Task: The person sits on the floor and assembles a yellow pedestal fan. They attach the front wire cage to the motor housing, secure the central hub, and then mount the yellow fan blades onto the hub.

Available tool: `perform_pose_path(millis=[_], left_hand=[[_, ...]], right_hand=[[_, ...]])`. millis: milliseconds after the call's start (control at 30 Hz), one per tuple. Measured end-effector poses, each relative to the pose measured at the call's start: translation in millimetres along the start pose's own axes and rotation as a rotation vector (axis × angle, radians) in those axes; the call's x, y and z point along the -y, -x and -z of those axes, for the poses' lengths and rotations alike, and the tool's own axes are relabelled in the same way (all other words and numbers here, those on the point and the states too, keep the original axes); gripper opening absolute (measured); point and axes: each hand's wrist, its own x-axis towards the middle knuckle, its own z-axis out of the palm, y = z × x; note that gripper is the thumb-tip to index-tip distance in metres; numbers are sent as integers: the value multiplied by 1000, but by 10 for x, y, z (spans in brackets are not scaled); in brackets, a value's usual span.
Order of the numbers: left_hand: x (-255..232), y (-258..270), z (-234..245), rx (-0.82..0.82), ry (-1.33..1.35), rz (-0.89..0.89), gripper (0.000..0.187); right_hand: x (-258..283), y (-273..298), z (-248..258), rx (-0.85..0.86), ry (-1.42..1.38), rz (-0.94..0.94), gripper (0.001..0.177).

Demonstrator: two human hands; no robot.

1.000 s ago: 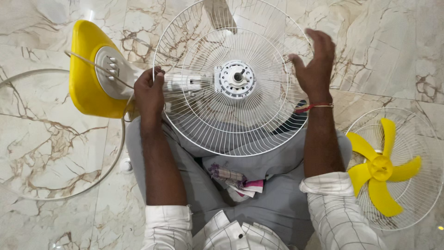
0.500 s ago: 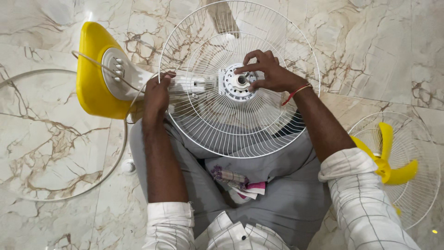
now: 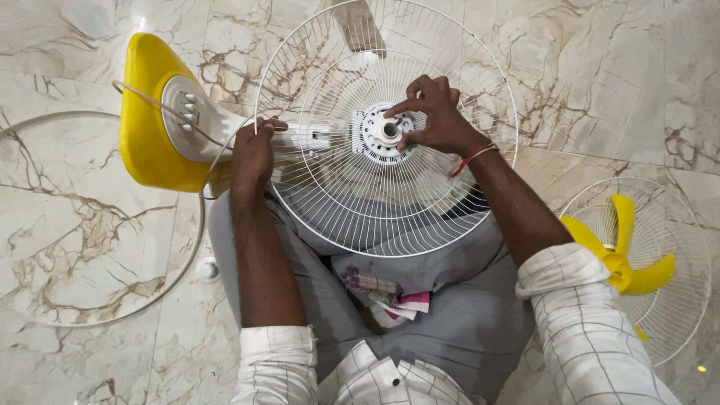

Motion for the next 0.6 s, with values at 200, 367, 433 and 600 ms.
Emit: perform_pose_path(millis=[200,367,433,600], left_hand=[[80,-36,-6,13,-11,-88,34],[103,-70,-19,-15,-26,-50,34],[106,-62,-13,-10,-32,-64,35],[38,-21,-4,-7,-50,-86,35]], right_hand=[[97,27,33,5,4,30,68],[164,100,-60,-54,-12,-17,65],[191,122,-125,-91,41,-51,66],[342,208,-237,-214,175,-91,68]])
